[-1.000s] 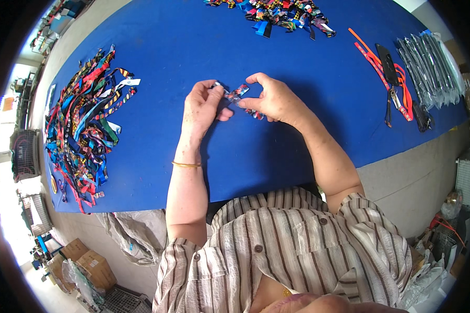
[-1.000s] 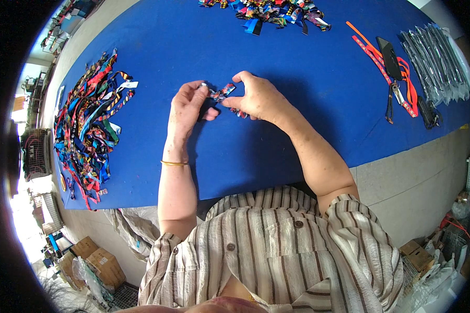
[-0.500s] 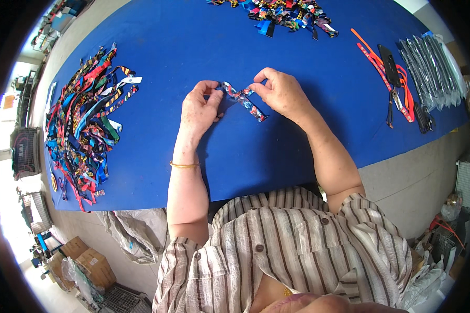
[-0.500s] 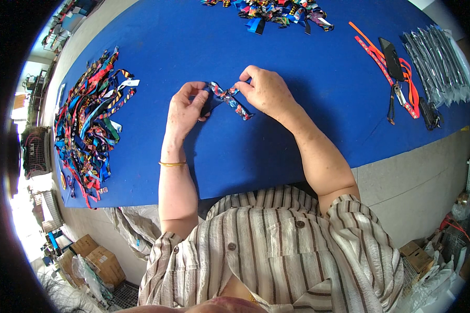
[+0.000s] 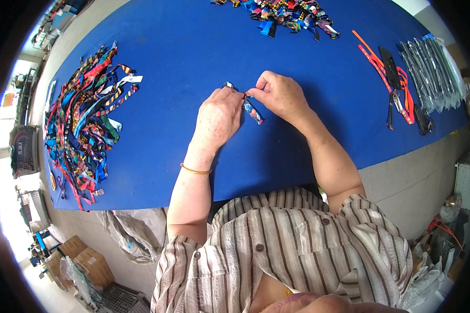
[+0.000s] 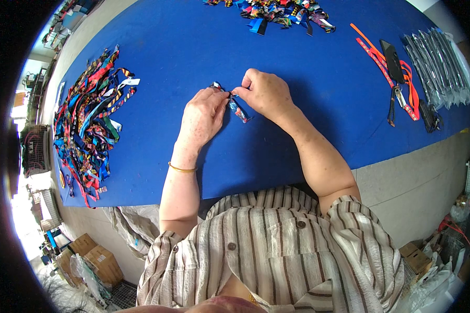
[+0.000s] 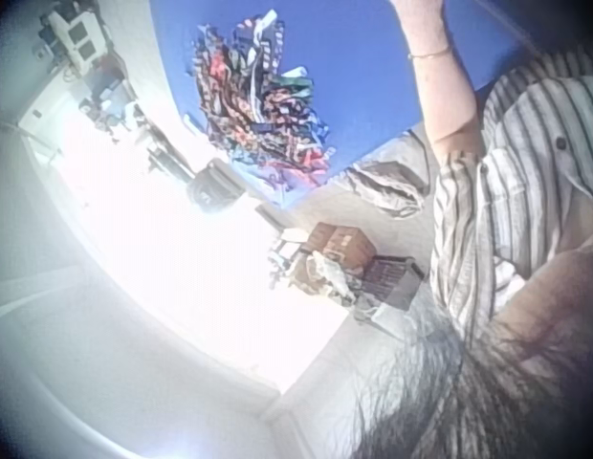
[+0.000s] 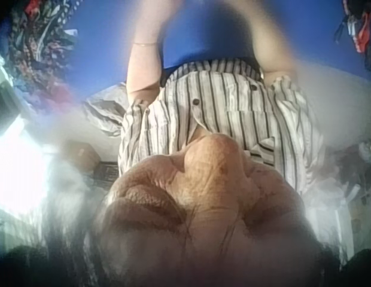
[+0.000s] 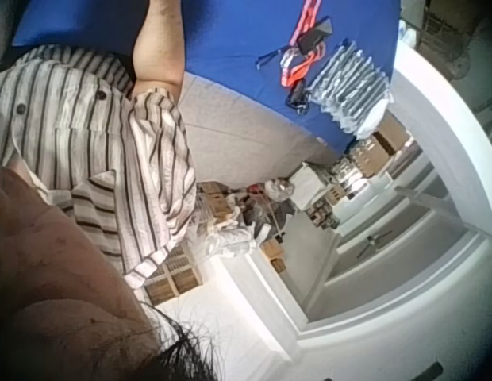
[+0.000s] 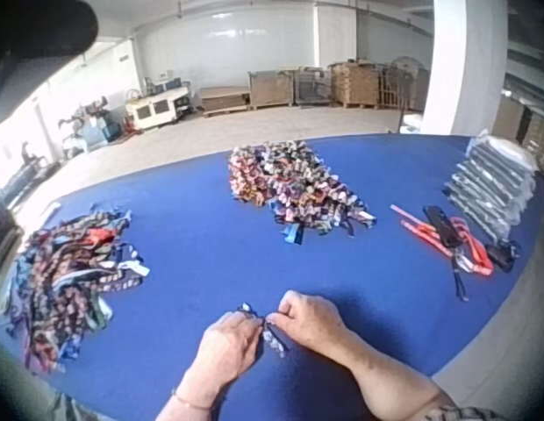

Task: The person picks up a fabric strap from a pile, ties it into a bow by hand, and places it onto a stack on the table. The person then picks up a smartphone from the table and answers an incoming call.

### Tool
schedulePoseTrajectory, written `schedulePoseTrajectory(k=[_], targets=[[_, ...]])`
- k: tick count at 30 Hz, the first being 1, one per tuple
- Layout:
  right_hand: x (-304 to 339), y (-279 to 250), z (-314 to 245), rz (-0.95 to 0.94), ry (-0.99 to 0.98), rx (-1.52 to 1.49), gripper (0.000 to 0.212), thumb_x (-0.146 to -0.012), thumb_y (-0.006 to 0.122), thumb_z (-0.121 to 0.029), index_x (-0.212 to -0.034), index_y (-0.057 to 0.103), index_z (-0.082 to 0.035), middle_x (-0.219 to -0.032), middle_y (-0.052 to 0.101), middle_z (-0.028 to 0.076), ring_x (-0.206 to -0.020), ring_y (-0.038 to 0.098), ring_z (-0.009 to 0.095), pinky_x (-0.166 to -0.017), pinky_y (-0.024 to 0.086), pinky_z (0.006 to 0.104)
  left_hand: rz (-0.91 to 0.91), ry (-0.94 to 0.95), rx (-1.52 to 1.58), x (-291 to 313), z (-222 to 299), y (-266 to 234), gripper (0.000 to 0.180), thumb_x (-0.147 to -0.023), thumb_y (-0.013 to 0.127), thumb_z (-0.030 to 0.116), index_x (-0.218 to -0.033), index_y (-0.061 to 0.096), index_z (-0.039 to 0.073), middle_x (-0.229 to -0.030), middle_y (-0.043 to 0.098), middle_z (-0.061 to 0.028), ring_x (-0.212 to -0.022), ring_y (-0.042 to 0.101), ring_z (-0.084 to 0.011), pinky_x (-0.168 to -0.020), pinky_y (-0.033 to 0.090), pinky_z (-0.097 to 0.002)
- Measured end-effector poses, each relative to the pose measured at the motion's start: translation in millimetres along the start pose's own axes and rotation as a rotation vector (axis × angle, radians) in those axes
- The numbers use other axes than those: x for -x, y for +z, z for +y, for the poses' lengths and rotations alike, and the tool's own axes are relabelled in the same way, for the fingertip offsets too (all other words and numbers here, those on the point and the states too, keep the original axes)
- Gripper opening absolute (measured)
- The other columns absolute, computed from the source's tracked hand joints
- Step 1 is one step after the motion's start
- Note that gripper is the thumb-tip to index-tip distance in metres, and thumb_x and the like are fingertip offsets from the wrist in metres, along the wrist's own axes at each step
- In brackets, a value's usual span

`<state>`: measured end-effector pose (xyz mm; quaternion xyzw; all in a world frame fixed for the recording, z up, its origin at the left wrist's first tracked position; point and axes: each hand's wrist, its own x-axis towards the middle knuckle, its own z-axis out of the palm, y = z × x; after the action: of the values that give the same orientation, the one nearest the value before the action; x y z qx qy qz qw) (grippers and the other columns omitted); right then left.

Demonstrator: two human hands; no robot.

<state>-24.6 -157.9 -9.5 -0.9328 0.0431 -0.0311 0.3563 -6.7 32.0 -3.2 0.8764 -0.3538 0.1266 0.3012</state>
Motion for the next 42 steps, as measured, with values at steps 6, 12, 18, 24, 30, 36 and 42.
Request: schedulePoseTrajectory(k=[6,12,18,24,30,36,42], targets=[[-3.1,7.1,4.5,0.021,-0.017,-0.010,0.026,-0.083,0.076,-0.032,-0.086,0.067,-0.007,-0.074,0.070,0.008,-0.069,0.068,0.025,-0.064,0.052,0.0382,-0.104,0.017,-0.042,0.9,3.4,-1.2,0.015,-0.084,0.067,0.001,-0.098,0.071,0.001,-0.094,0.066,-0.0116,-0.090,0.065,-0.0301,-0.079,0.054,-0.0403],[-5.3,9.9,6.1,0.080,-0.024,-0.007,0.023,-0.084,0.073,-0.029,-0.085,0.066,-0.006,-0.074,0.071,0.010,-0.069,0.068,0.027,-0.064,0.052,0.0388,-0.110,0.036,-0.073,1.5,6.5,1.4,0.013,-0.082,0.067,0.001,-0.094,0.071,0.001,-0.093,0.065,-0.0107,-0.090,0.064,-0.0291,-0.078,0.054,-0.0396],[-2.9,-8.1,8.9,0.022,-0.076,-0.182,0.025,-0.085,0.076,-0.023,-0.084,0.061,-0.003,-0.068,0.067,0.009,-0.062,0.066,0.018,-0.058,0.051,0.0339,-0.053,0.036,-0.066,3.5,6.6,6.0,0.008,-0.081,0.068,0.001,-0.089,0.069,0.000,-0.092,0.064,-0.0110,-0.088,0.064,-0.0292,-0.077,0.054,-0.0399],[10.8,-38.1,-19.7,-0.534,0.136,-0.226,0.019,-0.086,0.075,-0.014,-0.083,0.061,-0.002,-0.069,0.068,0.006,-0.055,0.064,0.014,-0.050,0.049,0.0281,-0.045,0.031,-0.061,1.2,8.1,6.7,0.009,-0.080,0.070,0.003,-0.089,0.068,0.000,-0.090,0.064,-0.0114,-0.085,0.064,-0.0299,-0.076,0.054,-0.0398],[7.7,-32.9,-23.9,-0.701,0.248,-0.222,0.015,-0.086,0.073,-0.013,-0.084,0.063,-0.001,-0.069,0.068,0.007,-0.054,0.064,0.014,-0.049,0.051,0.0287,-0.055,-0.016,-0.072,2.2,11.5,11.2,0.017,-0.079,0.073,0.008,-0.092,0.065,0.001,-0.096,0.062,-0.0138,-0.088,0.062,-0.0319,-0.079,0.051,-0.0419],[4.5,-50.5,-34.3,-0.811,0.261,-0.088,0.015,-0.087,0.072,-0.015,-0.084,0.067,-0.001,-0.068,0.068,0.008,-0.052,0.063,0.013,-0.047,0.049,0.0284,-0.117,-0.057,-0.091,3.2,13.7,8.5,0.027,-0.077,0.076,0.011,-0.097,0.062,0.000,-0.099,0.060,-0.0152,-0.093,0.059,-0.0332,-0.083,0.049,-0.0427],[3.9,-34.9,-8.0,-0.301,0.073,-0.424,0.012,-0.090,0.069,-0.013,-0.091,0.068,-0.002,-0.059,0.060,0.002,-0.053,0.057,0.007,-0.050,0.043,0.0258,-0.127,-0.046,-0.097,0.5,19.2,6.6,0.028,-0.076,0.077,0.012,-0.097,0.062,0.000,-0.100,0.060,-0.0153,-0.093,0.059,-0.0332,-0.083,0.048,-0.0428]])
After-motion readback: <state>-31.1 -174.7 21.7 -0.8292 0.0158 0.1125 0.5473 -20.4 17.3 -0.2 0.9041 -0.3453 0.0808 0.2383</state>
